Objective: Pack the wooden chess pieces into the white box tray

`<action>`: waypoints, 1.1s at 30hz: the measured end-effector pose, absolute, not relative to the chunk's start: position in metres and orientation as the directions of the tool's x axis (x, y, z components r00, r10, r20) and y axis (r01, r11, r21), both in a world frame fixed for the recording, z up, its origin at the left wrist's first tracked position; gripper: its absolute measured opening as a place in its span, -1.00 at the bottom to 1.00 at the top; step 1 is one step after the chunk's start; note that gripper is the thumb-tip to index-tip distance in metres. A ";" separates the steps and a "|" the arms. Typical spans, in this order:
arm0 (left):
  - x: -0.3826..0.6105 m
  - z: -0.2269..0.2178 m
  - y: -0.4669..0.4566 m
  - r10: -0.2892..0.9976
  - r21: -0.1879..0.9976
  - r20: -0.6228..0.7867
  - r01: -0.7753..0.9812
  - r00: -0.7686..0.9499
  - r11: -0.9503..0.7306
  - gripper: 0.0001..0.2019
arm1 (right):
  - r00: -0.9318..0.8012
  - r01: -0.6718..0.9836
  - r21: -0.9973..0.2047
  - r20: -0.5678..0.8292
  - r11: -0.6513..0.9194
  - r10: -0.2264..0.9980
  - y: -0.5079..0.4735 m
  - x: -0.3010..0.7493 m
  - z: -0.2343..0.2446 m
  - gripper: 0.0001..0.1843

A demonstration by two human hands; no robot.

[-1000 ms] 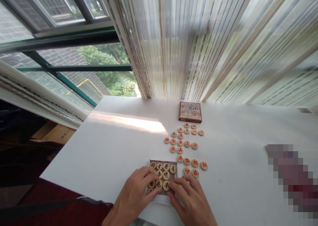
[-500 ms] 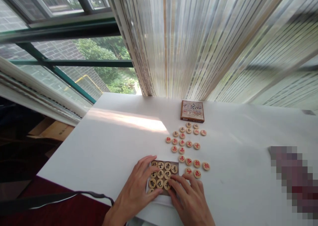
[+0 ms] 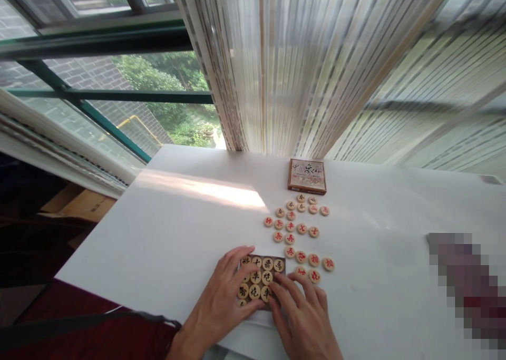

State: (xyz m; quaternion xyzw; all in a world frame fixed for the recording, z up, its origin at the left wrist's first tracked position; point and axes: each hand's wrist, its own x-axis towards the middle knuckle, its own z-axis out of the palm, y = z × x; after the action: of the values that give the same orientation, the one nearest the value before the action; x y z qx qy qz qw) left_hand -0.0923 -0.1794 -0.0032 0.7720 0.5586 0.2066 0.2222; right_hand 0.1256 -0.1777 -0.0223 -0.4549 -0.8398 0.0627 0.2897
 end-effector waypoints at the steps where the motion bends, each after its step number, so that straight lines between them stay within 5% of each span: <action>1: -0.092 -0.003 -0.179 0.954 0.575 0.070 0.770 0.291 -0.277 -0.47 | -0.415 0.730 -0.367 0.433 0.577 0.800 -0.178 0.125 -0.022 -0.80; 9: -0.103 0.002 -0.187 0.961 0.582 0.026 0.778 0.274 -0.237 -0.38 | -0.379 0.717 -0.384 0.485 0.581 0.788 -0.177 0.124 -0.018 -0.79; 19: -0.105 0.006 -0.192 0.963 0.594 0.013 0.772 0.270 -0.225 -0.50 | -0.415 0.702 -0.358 0.497 0.615 0.762 -0.177 0.124 -0.021 -0.82; 33: -0.110 -0.011 -0.187 0.979 0.580 0.136 0.788 0.155 -0.205 -0.63 | -0.367 0.701 -0.415 0.488 0.580 0.792 -0.179 0.121 -0.026 -0.81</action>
State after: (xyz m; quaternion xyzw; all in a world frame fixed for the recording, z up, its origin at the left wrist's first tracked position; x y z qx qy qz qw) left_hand -0.1096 -0.1871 -0.0113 0.7353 0.6006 0.2488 0.1913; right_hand 0.1214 -0.1791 -0.0263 -0.4530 -0.8238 0.0683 0.3338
